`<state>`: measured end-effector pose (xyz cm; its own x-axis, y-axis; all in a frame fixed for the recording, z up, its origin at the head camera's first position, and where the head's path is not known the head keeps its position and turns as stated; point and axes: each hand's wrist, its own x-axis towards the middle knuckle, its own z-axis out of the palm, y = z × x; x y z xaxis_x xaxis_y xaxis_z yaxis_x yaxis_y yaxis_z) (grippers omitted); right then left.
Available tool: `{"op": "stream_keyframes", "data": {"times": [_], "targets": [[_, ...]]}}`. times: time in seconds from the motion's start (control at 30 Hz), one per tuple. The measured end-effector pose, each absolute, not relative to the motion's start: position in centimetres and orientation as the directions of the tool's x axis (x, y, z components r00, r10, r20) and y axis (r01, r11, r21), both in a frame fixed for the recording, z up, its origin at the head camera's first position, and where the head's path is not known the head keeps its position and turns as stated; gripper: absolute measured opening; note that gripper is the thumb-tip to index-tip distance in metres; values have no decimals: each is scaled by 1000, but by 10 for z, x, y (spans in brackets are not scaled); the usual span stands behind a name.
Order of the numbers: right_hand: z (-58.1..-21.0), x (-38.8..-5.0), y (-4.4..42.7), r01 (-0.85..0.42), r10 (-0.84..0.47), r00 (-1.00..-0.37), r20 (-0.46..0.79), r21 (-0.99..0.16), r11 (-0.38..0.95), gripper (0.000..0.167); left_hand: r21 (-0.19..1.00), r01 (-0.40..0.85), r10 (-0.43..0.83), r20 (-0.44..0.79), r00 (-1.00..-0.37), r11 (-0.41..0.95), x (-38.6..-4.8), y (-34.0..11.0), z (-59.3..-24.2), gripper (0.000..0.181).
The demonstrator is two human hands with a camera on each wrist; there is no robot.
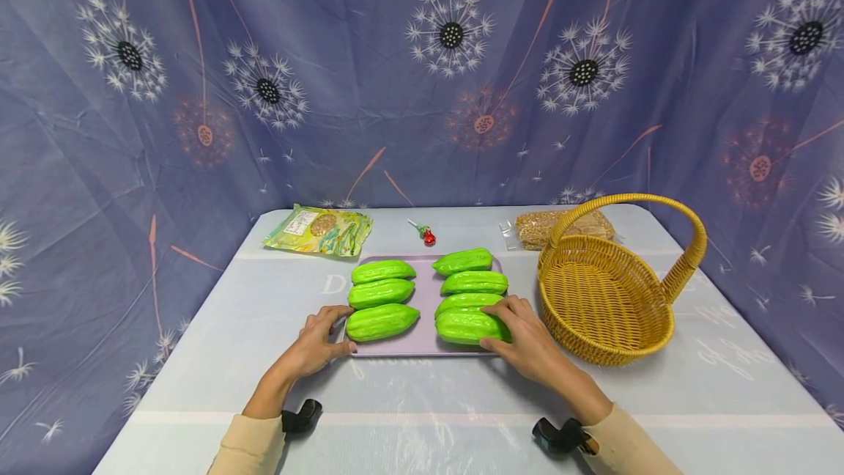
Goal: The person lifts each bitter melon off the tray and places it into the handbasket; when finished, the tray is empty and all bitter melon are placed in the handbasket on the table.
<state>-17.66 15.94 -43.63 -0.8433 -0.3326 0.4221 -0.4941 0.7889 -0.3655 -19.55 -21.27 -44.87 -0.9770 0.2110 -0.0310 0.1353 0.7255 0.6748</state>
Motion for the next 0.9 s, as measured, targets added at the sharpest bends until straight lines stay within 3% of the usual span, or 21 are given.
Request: {"op": "stream_keyframes", "data": {"times": [0.9], "targets": [[-385,-171,223,-525,-281,-777,564,-334,782,50,670,132,208,-34,-978,731,-195,-213,-450,63]]}}
